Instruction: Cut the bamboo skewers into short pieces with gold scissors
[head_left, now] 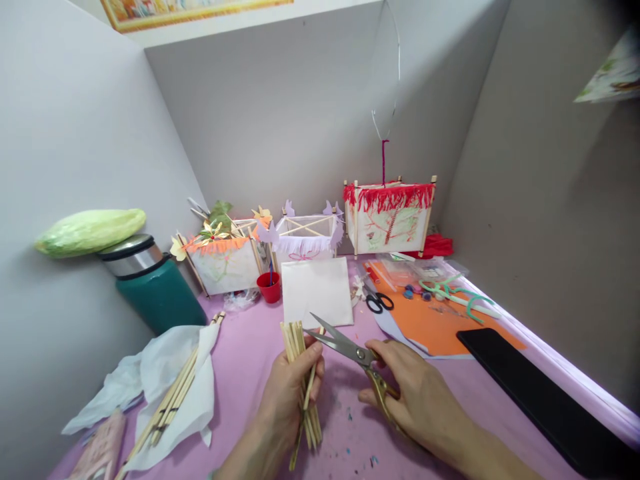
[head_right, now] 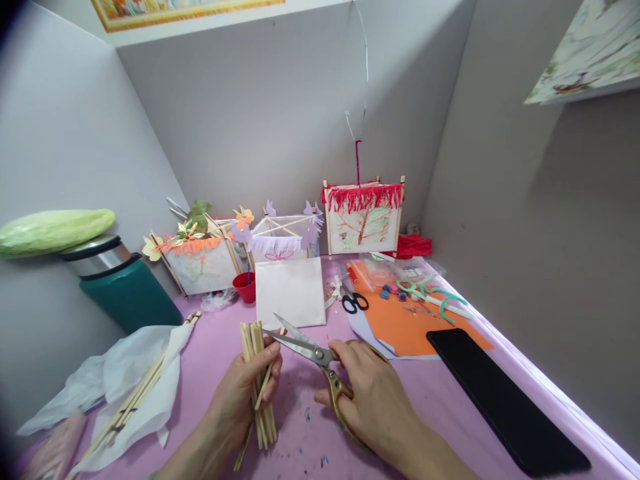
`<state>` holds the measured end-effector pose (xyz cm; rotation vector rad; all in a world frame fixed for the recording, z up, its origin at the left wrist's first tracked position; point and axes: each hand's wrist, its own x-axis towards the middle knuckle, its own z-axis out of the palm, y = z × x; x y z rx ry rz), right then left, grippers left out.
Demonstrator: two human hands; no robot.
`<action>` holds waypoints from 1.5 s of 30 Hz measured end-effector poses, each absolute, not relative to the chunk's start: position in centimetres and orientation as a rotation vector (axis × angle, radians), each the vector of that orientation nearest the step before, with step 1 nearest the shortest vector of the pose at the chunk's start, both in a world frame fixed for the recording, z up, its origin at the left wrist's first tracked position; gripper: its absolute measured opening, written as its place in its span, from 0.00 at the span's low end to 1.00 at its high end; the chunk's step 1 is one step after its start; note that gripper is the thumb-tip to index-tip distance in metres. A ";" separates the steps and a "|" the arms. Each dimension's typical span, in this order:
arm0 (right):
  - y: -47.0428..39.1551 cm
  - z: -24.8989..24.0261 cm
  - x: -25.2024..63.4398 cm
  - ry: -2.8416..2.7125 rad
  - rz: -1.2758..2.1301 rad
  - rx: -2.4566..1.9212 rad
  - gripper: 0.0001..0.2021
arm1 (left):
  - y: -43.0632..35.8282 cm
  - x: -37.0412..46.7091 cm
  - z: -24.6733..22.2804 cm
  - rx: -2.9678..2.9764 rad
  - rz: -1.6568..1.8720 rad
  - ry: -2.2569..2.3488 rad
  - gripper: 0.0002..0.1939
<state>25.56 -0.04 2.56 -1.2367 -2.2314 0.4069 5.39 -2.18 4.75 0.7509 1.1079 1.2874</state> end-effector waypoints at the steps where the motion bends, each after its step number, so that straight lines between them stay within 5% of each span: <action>1: -0.1 2.6 25.6 -2.236 0.406 -1.238 0.22 | -2.2 5.4 4.7 0.754 1.290 1.105 0.15; 14: -0.3 3.0 25.1 -2.204 0.557 -1.229 0.06 | -2.1 5.2 4.9 0.766 1.329 1.099 0.19; 32: -0.4 3.5 25.6 -2.276 0.432 -1.309 0.16 | -1.9 4.6 5.3 0.851 1.271 1.162 0.14; 45: -0.9 3.2 25.2 -2.231 0.447 -1.291 0.08 | -2.1 4.6 5.7 0.860 1.294 1.130 0.20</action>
